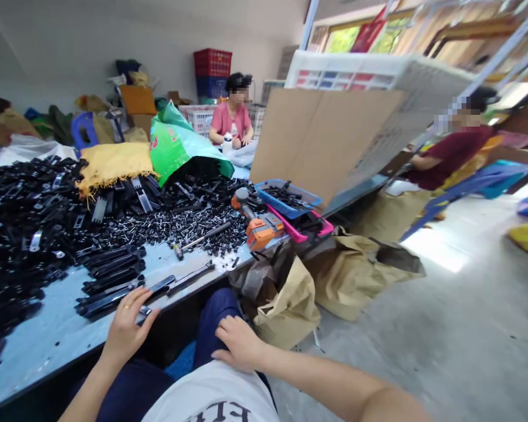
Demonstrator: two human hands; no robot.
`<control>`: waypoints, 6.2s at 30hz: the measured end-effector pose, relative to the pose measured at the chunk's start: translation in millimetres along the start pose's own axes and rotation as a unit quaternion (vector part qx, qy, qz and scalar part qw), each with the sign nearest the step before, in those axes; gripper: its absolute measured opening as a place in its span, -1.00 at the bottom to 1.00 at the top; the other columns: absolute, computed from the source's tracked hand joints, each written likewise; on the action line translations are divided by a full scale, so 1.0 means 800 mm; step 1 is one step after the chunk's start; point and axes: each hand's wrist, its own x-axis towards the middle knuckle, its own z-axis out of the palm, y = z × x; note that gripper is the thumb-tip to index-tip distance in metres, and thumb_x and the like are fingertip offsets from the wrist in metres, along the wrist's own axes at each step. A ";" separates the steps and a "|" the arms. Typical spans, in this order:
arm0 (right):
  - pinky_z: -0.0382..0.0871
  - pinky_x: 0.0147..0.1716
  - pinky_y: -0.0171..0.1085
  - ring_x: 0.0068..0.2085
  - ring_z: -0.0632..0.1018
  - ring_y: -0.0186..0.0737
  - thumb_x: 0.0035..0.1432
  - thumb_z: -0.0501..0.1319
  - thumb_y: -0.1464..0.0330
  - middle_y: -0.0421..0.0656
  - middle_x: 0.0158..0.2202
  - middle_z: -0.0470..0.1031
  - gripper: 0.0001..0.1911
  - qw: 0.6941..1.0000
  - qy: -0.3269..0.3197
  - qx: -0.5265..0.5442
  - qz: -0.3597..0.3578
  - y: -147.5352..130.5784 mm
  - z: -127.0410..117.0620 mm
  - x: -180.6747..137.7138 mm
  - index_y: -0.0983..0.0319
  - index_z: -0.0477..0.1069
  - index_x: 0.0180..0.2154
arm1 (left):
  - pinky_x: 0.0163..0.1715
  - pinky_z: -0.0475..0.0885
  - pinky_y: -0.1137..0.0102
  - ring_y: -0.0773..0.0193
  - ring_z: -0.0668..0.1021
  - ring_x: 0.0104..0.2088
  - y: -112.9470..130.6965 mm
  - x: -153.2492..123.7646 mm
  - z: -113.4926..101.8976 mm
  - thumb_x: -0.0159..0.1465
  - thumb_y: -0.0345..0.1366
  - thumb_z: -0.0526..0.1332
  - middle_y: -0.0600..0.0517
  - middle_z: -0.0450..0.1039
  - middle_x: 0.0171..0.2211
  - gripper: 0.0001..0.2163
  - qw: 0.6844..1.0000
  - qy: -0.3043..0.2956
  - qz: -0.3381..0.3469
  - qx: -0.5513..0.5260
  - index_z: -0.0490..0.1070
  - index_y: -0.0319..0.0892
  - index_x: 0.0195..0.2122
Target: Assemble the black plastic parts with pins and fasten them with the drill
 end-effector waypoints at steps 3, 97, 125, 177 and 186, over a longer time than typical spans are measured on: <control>0.22 -0.22 -0.20 -0.18 0.38 -0.16 0.21 0.04 0.09 -0.08 -0.24 0.41 -0.62 0.999 -0.008 -0.035 0.028 -0.006 0.030 -0.022 0.27 0.40 -0.28 | -0.07 0.41 0.15 0.12 0.48 -0.09 0.013 -0.034 -0.023 0.26 -0.27 0.13 -0.11 0.42 -0.16 -0.80 1.000 0.018 -0.010 -0.002 0.32 -0.16 -0.10; 0.13 -0.56 -0.38 -0.58 0.28 -0.38 0.07 0.16 0.00 -0.25 -0.62 0.27 -0.55 0.949 0.226 0.211 -0.067 0.032 -0.065 0.287 0.21 0.20 -0.57 | -0.31 0.49 0.40 0.31 0.57 -0.39 -0.057 -0.038 0.029 0.20 -0.25 0.19 -0.03 0.52 -0.33 -0.77 0.896 0.167 -0.405 -0.072 0.41 -0.21 -0.15; 0.40 -0.31 -0.21 -0.29 0.49 -0.17 0.21 0.11 0.24 -0.03 -0.29 0.48 -0.49 0.947 0.149 0.117 -0.261 0.081 -0.018 0.240 0.26 0.18 0.16 | -0.12 0.26 0.21 0.03 0.43 -0.10 -0.019 0.044 0.057 0.18 -0.05 0.19 -0.19 0.42 -0.16 -0.50 0.955 -0.248 -0.135 0.086 0.26 -0.31 0.02; 0.13 -0.54 -0.34 -0.55 0.38 -0.31 0.13 -0.38 -0.17 -0.13 -0.61 0.35 -0.24 0.949 0.004 0.194 -0.249 -0.051 -0.101 0.239 0.24 0.28 -0.53 | -0.57 0.31 0.39 0.24 0.48 -0.61 -0.051 0.005 -0.085 0.34 -0.10 -0.14 -0.04 0.39 -0.69 -0.48 0.951 -0.171 -0.257 -0.010 0.39 -0.17 -0.65; 0.20 -0.20 -0.15 -0.15 0.39 -0.02 0.14 -0.01 -0.06 0.07 -0.16 0.37 -0.35 0.947 -0.012 -0.092 -0.308 -0.085 -0.116 0.265 0.35 0.25 -0.01 | -0.49 0.32 0.34 0.04 0.57 -0.43 -0.048 0.005 -0.060 0.36 -0.09 -0.26 -0.18 0.53 -0.50 -0.38 0.897 -0.270 -0.292 0.194 0.53 -0.28 -0.45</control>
